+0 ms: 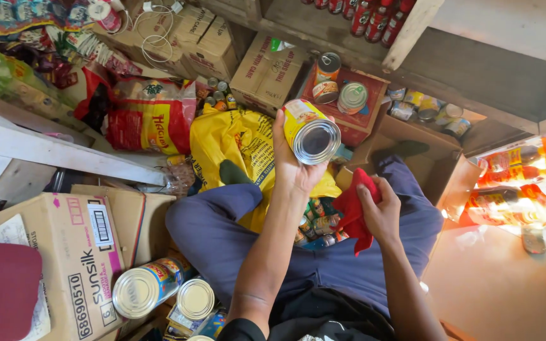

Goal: The person cleans canned goods by wiping each can with a cloth, then places them onto a shelf.

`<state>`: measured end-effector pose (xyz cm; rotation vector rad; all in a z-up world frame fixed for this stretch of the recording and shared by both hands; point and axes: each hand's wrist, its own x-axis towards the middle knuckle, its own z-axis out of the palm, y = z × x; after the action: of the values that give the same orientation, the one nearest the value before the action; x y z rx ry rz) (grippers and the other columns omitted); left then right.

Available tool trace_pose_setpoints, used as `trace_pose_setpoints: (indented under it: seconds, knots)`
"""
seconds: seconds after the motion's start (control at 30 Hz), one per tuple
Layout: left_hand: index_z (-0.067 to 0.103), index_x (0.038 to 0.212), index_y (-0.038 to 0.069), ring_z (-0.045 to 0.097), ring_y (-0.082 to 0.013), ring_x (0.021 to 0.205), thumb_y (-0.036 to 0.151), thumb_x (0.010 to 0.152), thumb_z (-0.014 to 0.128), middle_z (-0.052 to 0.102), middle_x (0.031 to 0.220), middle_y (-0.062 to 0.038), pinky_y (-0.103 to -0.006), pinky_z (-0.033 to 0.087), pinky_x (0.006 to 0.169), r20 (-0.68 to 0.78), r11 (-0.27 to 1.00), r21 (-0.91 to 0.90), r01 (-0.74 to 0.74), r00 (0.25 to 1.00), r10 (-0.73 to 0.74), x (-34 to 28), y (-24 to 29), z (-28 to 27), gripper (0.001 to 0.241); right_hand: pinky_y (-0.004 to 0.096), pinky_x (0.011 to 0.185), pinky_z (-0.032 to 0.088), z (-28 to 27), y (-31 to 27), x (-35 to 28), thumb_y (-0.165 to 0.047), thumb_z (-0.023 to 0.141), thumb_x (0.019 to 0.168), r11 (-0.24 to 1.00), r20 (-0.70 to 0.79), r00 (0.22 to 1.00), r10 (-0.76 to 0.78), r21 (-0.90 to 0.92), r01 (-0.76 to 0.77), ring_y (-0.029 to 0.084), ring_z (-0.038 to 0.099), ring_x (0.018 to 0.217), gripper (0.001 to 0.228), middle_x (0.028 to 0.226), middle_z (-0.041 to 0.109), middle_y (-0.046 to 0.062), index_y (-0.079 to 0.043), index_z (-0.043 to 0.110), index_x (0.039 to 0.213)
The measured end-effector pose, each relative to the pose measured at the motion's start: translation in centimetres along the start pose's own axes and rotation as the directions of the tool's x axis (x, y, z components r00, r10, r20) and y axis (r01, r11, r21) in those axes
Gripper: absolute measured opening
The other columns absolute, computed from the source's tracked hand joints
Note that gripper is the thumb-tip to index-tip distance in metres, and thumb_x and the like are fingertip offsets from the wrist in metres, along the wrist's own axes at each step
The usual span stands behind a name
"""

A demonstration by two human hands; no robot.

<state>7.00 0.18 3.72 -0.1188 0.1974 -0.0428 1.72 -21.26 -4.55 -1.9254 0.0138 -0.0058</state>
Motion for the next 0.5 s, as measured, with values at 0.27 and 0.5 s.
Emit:
trace_pose_setpoints:
  seconds: [0.27, 0.5]
  knots:
    - [0.064, 0.121, 0.005, 0.072, -0.0342, 0.1, 0.049, 0.097, 0.072, 0.073, 0.107, -0.017, -0.0488, 0.061, 0.092, 0.1, 1.0, 0.003, -0.001, 0.995, 0.0, 0.0, -1.1, -1.1, 0.052, 0.024, 0.08, 0.053, -2.9, 1.5, -0.6, -0.013, 0.067, 0.097, 0.997, -0.067, 0.998, -0.012, 0.077, 0.017, 0.009, 0.063, 0.093, 0.029, 0.105, 0.067, 0.004, -0.001, 0.061, 0.123]
    - [0.049, 0.145, 0.005, 0.065, -0.0247, 0.12, 0.02, 0.076, 0.091, 0.064, 0.131, -0.011, -0.0425, 0.053, 0.108, 0.546, -0.054, 0.827, -0.56, 0.774, 0.321, -4.7, -3.0, 0.4, 0.081, 0.023, 0.089, 0.05, -6.5, -5.8, 0.9, -0.012, 0.067, 0.106, 0.962, -0.147, 0.969, -0.2, 0.16, 0.223, 0.008, 0.058, 0.1, 0.021, 0.11, 0.062, 0.004, 0.0, 0.061, 0.123]
